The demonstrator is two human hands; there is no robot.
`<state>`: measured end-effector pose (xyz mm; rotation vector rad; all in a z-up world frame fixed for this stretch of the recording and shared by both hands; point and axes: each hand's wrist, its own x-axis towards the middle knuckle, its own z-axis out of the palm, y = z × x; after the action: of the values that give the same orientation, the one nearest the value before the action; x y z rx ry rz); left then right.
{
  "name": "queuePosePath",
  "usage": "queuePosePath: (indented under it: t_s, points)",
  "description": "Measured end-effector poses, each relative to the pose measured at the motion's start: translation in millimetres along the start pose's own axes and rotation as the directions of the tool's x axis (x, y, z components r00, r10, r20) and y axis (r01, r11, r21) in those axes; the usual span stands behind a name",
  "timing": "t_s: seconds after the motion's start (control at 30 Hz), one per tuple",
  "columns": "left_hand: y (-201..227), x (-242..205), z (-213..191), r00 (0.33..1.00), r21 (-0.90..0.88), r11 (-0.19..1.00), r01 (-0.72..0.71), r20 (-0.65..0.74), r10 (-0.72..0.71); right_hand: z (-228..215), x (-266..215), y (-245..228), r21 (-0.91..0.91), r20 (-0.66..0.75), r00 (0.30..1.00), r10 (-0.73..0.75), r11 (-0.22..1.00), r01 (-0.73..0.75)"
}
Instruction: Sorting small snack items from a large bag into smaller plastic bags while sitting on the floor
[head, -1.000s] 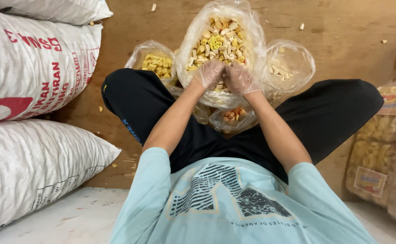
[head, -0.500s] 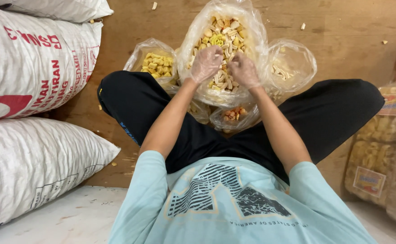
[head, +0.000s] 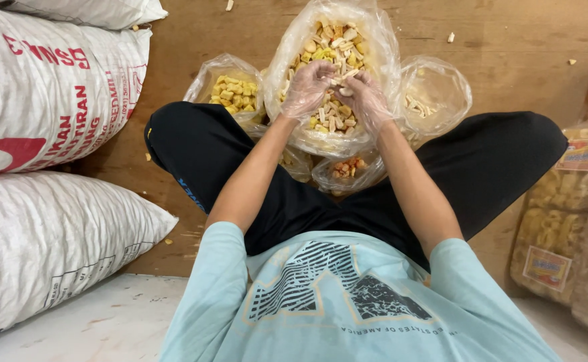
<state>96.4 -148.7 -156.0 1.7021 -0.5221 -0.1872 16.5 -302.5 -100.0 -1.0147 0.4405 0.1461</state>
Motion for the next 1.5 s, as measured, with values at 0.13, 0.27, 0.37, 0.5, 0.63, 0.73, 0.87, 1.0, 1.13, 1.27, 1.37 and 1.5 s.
queuePosePath:
  t_s: [0.13, 0.27, 0.37, 0.5, 0.63, 0.73, 0.87, 1.0, 1.13, 1.27, 1.37, 1.5]
  points:
    - [22.7, -9.6, -4.3, 1.0, 0.151, 0.988, 0.01, 0.023, -0.014, -1.3, 4.1, 1.5, 0.075, -0.007, 1.0, 0.009, 0.997, -0.008]
    - [21.9, -13.5, -2.1, 0.996, 0.118, 0.989, -0.088, -0.01, 0.09, 8.8, -5.7, -7.6, 0.051, -0.004, 1.0, 0.022, 0.998, -0.021]
    - [25.9, -14.0, 0.0, 0.986, 0.222, 0.962, -0.157, -0.012, 0.164, 9.0, -5.9, -7.6, 0.061, 0.015, 0.999, 0.033, 0.998, -0.033]
    - [2.7, -12.2, 9.6, 0.997, 0.247, 0.968, -0.051, -0.047, 0.064, 3.7, 4.8, 13.1, -0.04, -0.031, 0.999, 0.017, 0.999, -0.018]
    - [29.7, -13.7, -2.5, 0.995, 0.214, 0.973, -0.091, -0.012, 0.096, -12.7, 19.3, 24.2, -0.058, -0.033, 0.999, -0.009, 0.998, 0.007]
    - [31.9, -14.0, -5.8, 0.996, 0.189, 0.98, -0.062, -0.045, 0.071, -11.3, 17.7, 25.0, -0.273, -0.161, 0.981, -0.111, 0.96, 0.064]
    - [33.7, -12.9, -6.4, 0.996, 0.116, 0.992, -0.045, -0.072, 0.053, -27.9, 35.7, 36.8, -0.532, -0.165, 0.958, -0.234, 0.839, 0.113]
    - [39.1, -11.5, -8.0, 0.998, 0.089, 0.996, -0.029, -0.059, 0.035, -27.8, 39.1, 38.8, -0.69, -0.132, 0.94, -0.315, 0.71, 0.141]
    - [47.0, -12.6, -5.1, 0.999, 0.02, 1.0, 0.018, -0.036, -0.018, -11.7, 18.0, 19.8, -0.565, 0.053, 0.901, -0.431, 0.731, 0.383]
    - [30.3, -10.2, -1.6, 0.999, 0.114, 0.993, 0.004, -0.043, 0.001, -9.1, 15.2, 17.6, -0.545, 0.167, 0.87, -0.464, 0.692, 0.473]
    - [31.6, -10.4, -3.4, 0.998, 0.13, 0.991, -0.021, -0.062, 0.029, -4.8, 11.3, 13.9, -0.551, 0.184, 0.86, -0.476, 0.675, 0.491]
    - [65.0, -18.7, -11.7, 0.984, 0.231, 0.961, -0.155, -0.054, 0.171, 12.9, -1.3, 5.7, -0.608, 0.179, 0.835, -0.521, 0.609, 0.51]
